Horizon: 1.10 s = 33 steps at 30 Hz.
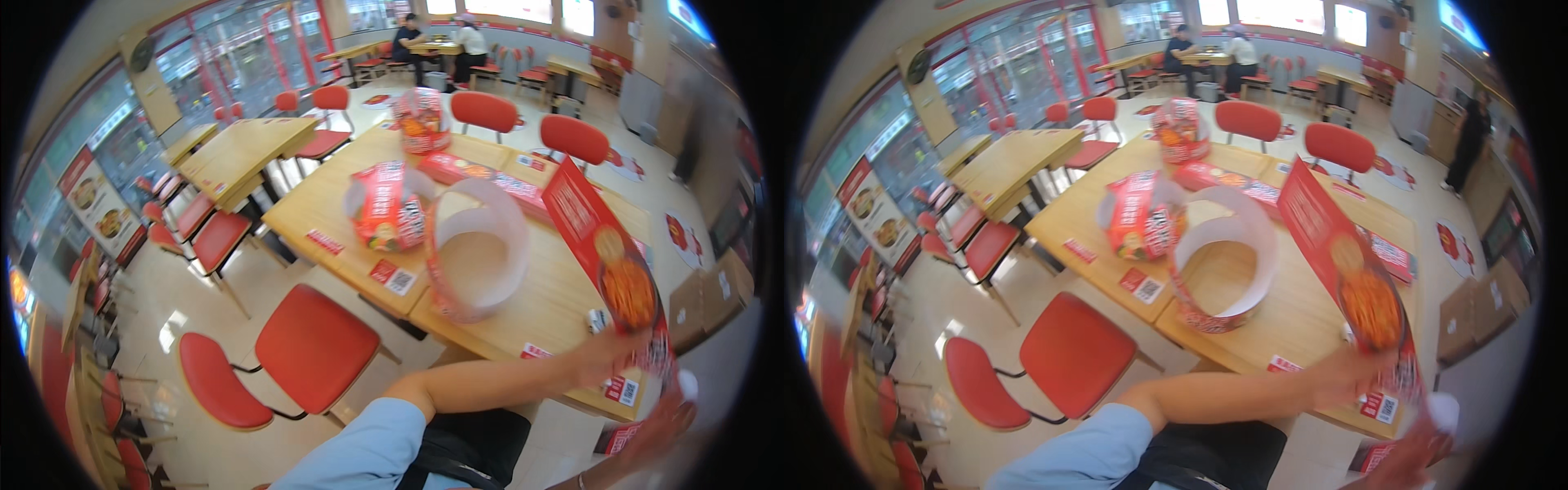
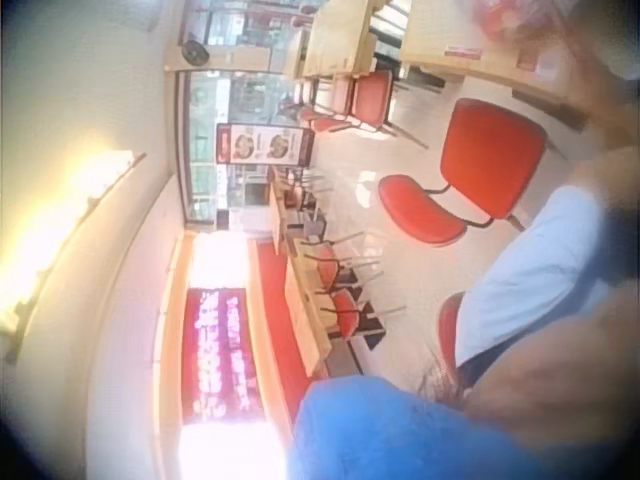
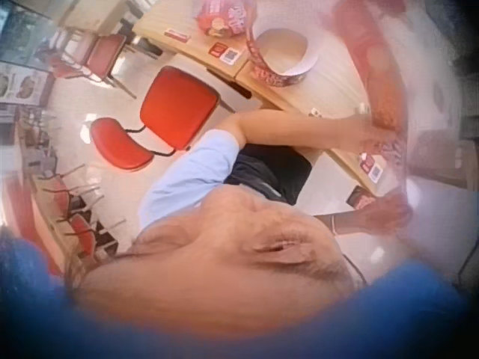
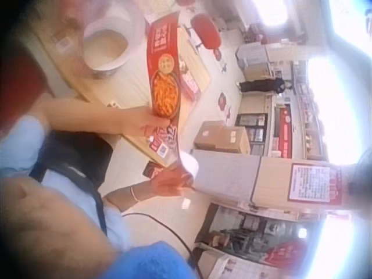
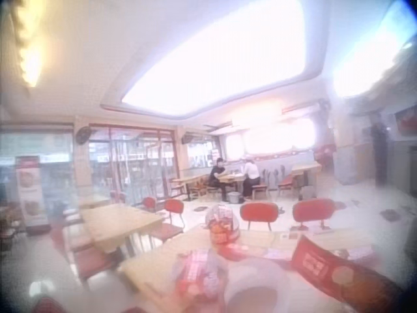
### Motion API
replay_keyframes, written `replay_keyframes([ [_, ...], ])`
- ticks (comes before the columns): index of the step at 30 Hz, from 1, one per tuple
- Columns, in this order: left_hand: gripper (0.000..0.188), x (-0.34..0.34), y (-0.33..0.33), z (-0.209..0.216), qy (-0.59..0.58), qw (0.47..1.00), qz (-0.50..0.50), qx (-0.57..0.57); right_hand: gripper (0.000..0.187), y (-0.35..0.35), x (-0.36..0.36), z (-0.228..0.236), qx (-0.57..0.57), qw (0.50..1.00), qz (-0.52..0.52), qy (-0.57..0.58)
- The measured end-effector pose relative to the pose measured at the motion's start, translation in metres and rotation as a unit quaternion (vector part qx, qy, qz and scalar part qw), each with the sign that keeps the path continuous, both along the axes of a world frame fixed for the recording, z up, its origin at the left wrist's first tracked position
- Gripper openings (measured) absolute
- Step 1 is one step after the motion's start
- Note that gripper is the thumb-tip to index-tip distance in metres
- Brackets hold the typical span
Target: The person repeatedly forms flat printed paper strips into circular shapes and secures the ends with a handheld stapler. They handle multiple identical strips one at a time, placing each finished circle on the table.
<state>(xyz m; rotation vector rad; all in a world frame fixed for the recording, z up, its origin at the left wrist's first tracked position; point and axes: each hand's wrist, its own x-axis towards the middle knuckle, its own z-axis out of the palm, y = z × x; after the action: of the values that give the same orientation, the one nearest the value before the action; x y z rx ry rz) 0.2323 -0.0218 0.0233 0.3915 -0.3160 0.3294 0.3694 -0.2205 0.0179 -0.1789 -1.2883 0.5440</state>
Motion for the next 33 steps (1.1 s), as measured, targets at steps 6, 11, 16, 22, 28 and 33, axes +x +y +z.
replay_keyframes([
  [6, 0.024, -0.101, -0.050, -0.035, 0.120, 0.990, -0.057, -0.055, 0.031, -0.002, -0.070, -0.031, -0.175, 0.804, -0.126, 0.554],
  [11, 0.018, -0.146, -0.064, -0.043, 0.028, 0.999, -0.027, -0.029, 0.027, -0.023, -0.051, -0.070, -0.182, 0.776, 0.005, 0.604],
  [16, 0.013, -0.220, -0.030, -0.076, 0.072, 0.994, 0.066, -0.057, 0.007, -0.023, -0.025, -0.082, 0.022, 0.854, 0.134, 0.502],
  [22, 0.012, -0.276, 0.031, -0.072, -0.093, 0.917, 0.185, -0.341, 0.016, -0.045, -0.045, -0.036, -0.067, 0.926, 0.051, 0.369],
  [28, 0.022, -0.296, 0.056, -0.035, 0.041, 0.986, 0.156, 0.043, 0.015, 0.012, -0.091, -0.009, -0.620, 0.753, -0.216, -0.035],
  [33, 0.024, -0.300, 0.075, -0.002, 0.215, 0.907, 0.182, 0.313, 0.021, 0.049, -0.095, -0.003, -0.626, 0.742, -0.126, -0.205],
])
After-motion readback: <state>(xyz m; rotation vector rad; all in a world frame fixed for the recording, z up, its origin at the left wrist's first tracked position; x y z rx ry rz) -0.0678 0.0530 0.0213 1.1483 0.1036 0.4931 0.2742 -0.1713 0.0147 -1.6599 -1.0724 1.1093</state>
